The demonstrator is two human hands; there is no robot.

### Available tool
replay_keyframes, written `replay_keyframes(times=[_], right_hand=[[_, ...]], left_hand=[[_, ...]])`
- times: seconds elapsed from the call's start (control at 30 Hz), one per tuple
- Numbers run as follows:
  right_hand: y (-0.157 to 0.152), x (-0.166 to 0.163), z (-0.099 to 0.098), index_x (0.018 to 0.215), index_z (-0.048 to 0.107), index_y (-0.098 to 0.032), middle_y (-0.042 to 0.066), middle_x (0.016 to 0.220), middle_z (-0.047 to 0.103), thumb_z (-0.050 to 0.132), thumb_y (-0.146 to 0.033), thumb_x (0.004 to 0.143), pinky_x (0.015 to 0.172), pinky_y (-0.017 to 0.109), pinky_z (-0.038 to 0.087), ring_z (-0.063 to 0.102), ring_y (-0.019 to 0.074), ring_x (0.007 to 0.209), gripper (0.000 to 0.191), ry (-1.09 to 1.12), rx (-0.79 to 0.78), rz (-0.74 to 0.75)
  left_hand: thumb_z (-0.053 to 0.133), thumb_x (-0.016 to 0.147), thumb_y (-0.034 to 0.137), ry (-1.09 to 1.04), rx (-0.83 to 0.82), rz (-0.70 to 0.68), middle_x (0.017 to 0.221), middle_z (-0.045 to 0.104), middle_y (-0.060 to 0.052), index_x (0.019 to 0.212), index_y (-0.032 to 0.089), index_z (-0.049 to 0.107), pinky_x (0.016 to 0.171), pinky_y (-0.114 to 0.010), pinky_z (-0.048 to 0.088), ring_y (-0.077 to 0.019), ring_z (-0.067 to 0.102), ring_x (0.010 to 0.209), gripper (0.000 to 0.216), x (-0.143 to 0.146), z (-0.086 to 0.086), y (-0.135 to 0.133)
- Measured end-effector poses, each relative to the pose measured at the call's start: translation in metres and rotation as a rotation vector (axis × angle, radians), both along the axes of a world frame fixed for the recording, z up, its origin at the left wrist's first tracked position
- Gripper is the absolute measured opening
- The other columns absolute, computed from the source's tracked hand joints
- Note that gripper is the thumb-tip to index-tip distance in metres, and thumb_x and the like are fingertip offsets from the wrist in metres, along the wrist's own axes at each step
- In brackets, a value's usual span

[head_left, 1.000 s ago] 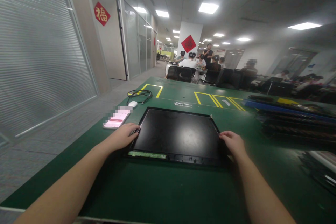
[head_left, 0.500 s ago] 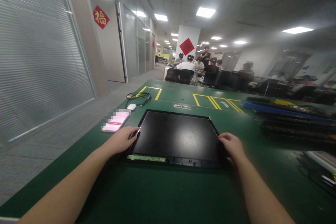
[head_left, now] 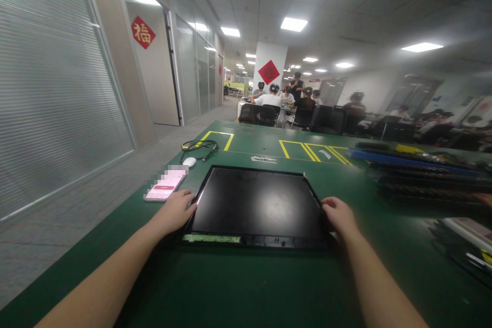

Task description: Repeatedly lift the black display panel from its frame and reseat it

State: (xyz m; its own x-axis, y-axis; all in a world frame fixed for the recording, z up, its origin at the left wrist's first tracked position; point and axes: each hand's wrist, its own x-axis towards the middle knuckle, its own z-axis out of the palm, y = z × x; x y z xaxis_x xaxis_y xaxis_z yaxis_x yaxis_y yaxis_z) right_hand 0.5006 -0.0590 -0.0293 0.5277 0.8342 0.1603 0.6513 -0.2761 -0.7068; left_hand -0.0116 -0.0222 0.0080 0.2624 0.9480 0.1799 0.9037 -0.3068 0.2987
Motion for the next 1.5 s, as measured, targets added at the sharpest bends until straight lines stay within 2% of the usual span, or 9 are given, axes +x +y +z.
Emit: replay_keyframes(times=[0.17,0.33,0.53,0.6,0.67,0.77,1.13,1.3,1.5], right_hand=[[0.001,-0.002,-0.002,0.087,0.072,-0.022,0.004,0.08,0.072,0.055,-0.029,0.069,0.061,0.027,0.046,0.065,0.0187,0.071,0.025,0.035,-0.039,0.028],[0.001,-0.002,0.001,0.083,0.073,-0.022,0.005,0.078,0.072,0.055,-0.03,0.07,0.061,0.028,0.045,0.065,0.0196,0.071,0.023,0.015,-0.058,0.028],[-0.003,-0.007,0.006,0.081,0.074,-0.023,0.004,0.079,0.073,0.056,-0.031,0.071,0.059,0.026,0.043,0.065,0.0189,0.071,0.022,-0.044,-0.065,0.039],[-0.003,-0.007,0.008,0.083,0.075,-0.023,0.004,0.08,0.074,0.056,-0.031,0.072,0.058,0.026,0.043,0.066,0.019,0.071,0.023,-0.037,-0.08,0.042],[-0.003,-0.006,0.008,0.088,0.076,-0.024,0.005,0.083,0.074,0.056,-0.031,0.071,0.058,0.027,0.044,0.066,0.0196,0.071,0.027,-0.017,-0.099,0.032],[-0.001,-0.004,0.006,0.096,0.076,-0.024,0.005,0.088,0.075,0.057,-0.03,0.07,0.062,0.027,0.045,0.066,0.0204,0.076,0.033,-0.03,-0.104,0.028],[0.005,0.0,-0.003,0.102,0.077,-0.024,0.006,0.094,0.075,0.057,-0.031,0.072,0.067,0.029,0.047,0.067,0.0215,0.081,0.037,-0.099,-0.134,0.091],[0.005,-0.002,-0.002,0.106,0.076,-0.023,0.007,0.099,0.074,0.056,-0.031,0.074,0.073,0.029,0.047,0.067,0.0225,0.089,0.039,-0.124,-0.159,0.102],[0.003,-0.004,0.001,0.104,0.076,-0.024,0.007,0.098,0.073,0.058,-0.032,0.072,0.07,0.03,0.048,0.067,0.0222,0.085,0.038,-0.114,-0.163,0.088]], left_hand=[[0.052,0.078,0.033,-0.103,-0.003,-0.023,0.124,0.071,-0.014,0.104,0.019,0.076,0.105,-0.046,0.045,-0.0344,0.062,0.119,0.038,0.001,0.001,0.001],[0.051,0.078,0.031,-0.353,-0.083,0.011,0.122,0.073,-0.01,0.107,0.019,0.076,0.103,-0.042,0.047,-0.0324,0.064,0.117,0.039,0.006,0.016,-0.006],[0.056,0.087,0.032,-0.795,-0.291,0.297,0.111,0.078,-0.008,0.124,0.017,0.068,0.09,-0.038,0.056,-0.028,0.072,0.102,0.042,0.019,0.034,-0.02],[0.056,0.089,0.029,-0.934,-0.391,0.368,0.097,0.08,-0.009,0.129,0.015,0.063,0.079,-0.036,0.059,-0.0259,0.075,0.088,0.043,0.026,0.039,-0.025],[0.058,0.089,0.02,-1.052,-0.47,0.413,0.079,0.079,-0.005,0.136,0.014,0.056,0.069,-0.034,0.06,-0.0236,0.075,0.074,0.047,0.032,0.045,-0.03],[0.061,0.088,0.013,-1.141,-0.505,0.434,0.069,0.076,-0.002,0.138,0.014,0.053,0.06,-0.03,0.059,-0.0202,0.073,0.062,0.051,0.038,0.05,-0.033],[0.058,0.091,0.017,-1.365,-0.563,0.436,0.06,0.07,0.001,0.145,0.023,0.043,0.045,-0.023,0.053,-0.0163,0.067,0.046,0.056,0.033,0.034,-0.023],[0.056,0.091,0.013,-1.454,-0.572,0.43,0.059,0.069,0.0,0.145,0.021,0.041,0.044,-0.025,0.053,-0.0183,0.068,0.048,0.057,0.033,0.03,-0.02],[0.062,0.086,0.008,-1.458,-0.542,0.409,0.058,0.069,-0.001,0.148,0.02,0.038,0.043,-0.028,0.054,-0.0206,0.067,0.045,0.067,0.038,0.029,-0.021]])
